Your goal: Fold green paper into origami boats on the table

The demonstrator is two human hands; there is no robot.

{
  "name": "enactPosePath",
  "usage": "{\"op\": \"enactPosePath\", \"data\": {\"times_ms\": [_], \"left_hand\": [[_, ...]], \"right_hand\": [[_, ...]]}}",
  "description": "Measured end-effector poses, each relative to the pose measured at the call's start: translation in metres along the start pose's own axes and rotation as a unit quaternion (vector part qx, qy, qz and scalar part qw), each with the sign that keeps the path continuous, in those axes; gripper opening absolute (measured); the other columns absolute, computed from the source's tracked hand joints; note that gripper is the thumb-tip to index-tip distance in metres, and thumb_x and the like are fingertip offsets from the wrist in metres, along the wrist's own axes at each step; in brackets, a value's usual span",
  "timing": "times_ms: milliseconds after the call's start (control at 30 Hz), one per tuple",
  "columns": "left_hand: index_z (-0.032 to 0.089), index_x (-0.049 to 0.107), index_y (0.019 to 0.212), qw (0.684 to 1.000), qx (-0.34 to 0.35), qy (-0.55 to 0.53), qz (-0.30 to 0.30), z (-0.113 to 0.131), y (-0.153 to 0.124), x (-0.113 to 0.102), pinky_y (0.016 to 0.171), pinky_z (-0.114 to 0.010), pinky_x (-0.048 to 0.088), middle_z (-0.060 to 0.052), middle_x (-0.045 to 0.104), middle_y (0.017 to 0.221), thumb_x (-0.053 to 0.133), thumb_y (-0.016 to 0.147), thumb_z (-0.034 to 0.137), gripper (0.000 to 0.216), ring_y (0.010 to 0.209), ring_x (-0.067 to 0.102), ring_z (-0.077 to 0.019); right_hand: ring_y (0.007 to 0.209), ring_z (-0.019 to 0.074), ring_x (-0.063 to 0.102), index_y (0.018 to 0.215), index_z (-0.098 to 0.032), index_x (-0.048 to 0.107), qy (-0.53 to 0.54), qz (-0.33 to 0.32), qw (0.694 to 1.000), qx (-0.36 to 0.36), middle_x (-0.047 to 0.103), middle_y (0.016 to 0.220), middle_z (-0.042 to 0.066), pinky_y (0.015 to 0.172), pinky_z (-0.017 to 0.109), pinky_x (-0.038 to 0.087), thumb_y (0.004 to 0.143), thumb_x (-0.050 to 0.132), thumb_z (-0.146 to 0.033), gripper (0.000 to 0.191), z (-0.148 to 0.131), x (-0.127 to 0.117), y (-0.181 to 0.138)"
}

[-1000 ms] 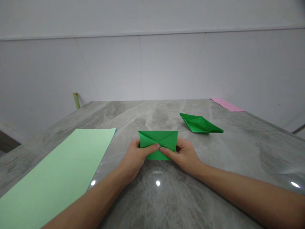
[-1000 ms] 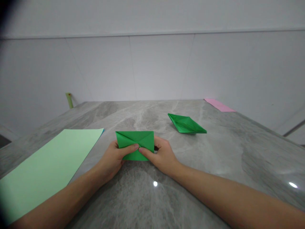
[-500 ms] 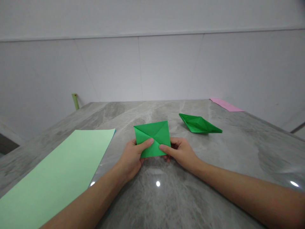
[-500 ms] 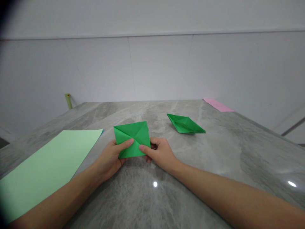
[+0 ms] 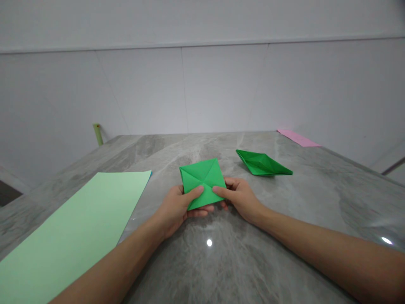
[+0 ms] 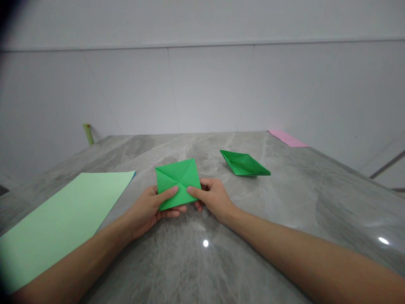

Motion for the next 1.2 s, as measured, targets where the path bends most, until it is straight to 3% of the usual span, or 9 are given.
{"op": "enactPosePath", "data": {"times_ms": [267,433,700,933,1200], "left_hand": [[0.005,0.069,0.100,1.000,0.005,-0.003,0.004,0.000,0.000,0.000,0.058,-0.022,0.062,-0.015,0.075,0.091,0.060,0.091,0.019,0.019,0.069,0.073,-0.0179],[0.005,0.066,0.104,0.999,-0.019,0.026,0.015,-0.002,0.001,0.000,0.048,-0.021,0.059,-0.016,0.075,0.090,0.053,0.096,0.029,0.028,0.060,0.073,-0.0182],[0.005,0.067,0.098,0.999,-0.034,0.024,0.002,-0.004,0.001,0.003,0.044,-0.021,0.057,-0.016,0.076,0.084,0.043,0.100,0.034,0.037,0.057,0.073,-0.0188],[0.006,0.068,0.098,0.998,-0.050,0.027,-0.012,-0.006,0.000,0.006,0.043,-0.022,0.056,-0.015,0.076,0.083,0.036,0.101,0.039,0.046,0.056,0.072,-0.0186],[0.010,0.067,0.083,0.994,-0.035,0.024,-0.101,-0.009,-0.002,0.013,0.046,-0.022,0.055,-0.009,0.074,0.075,0.067,0.084,0.038,0.028,0.050,0.068,-0.0151]], "right_hand": [[0.039,0.0080,0.047,0.068,-0.015,0.061,-0.012,-0.025,1.000,-0.011,0.056,0.048,-0.003,0.039,0.019,0.038,0.077,0.072,-0.045,0.034,-0.001,0.004,-0.003],[0.038,0.0070,0.045,0.068,-0.015,0.061,-0.020,-0.013,0.999,-0.022,0.054,0.048,-0.004,0.038,0.019,0.034,0.078,0.072,-0.045,0.034,-0.001,0.001,-0.002],[0.039,0.0064,0.045,0.070,-0.013,0.064,-0.013,-0.008,1.000,-0.012,0.063,0.058,0.002,0.037,0.019,0.033,0.077,0.072,-0.045,0.033,-0.003,0.001,-0.002],[0.037,0.0056,0.041,0.069,-0.014,0.063,0.012,0.027,1.000,-0.006,0.053,0.049,-0.004,0.035,0.018,0.031,0.075,0.075,-0.042,0.030,0.001,-0.007,0.000],[0.035,0.0049,0.039,0.066,-0.015,0.060,0.050,0.065,0.997,-0.002,0.048,0.046,-0.006,0.033,0.017,0.027,0.071,0.077,-0.041,0.032,-0.001,-0.013,0.001]]}}
Point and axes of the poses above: each hand's wrist, its own y-axis towards the middle knuckle, its own x-axis out of the palm, z = x × y, the point moved 9 cm from there along y, towards the middle knuckle
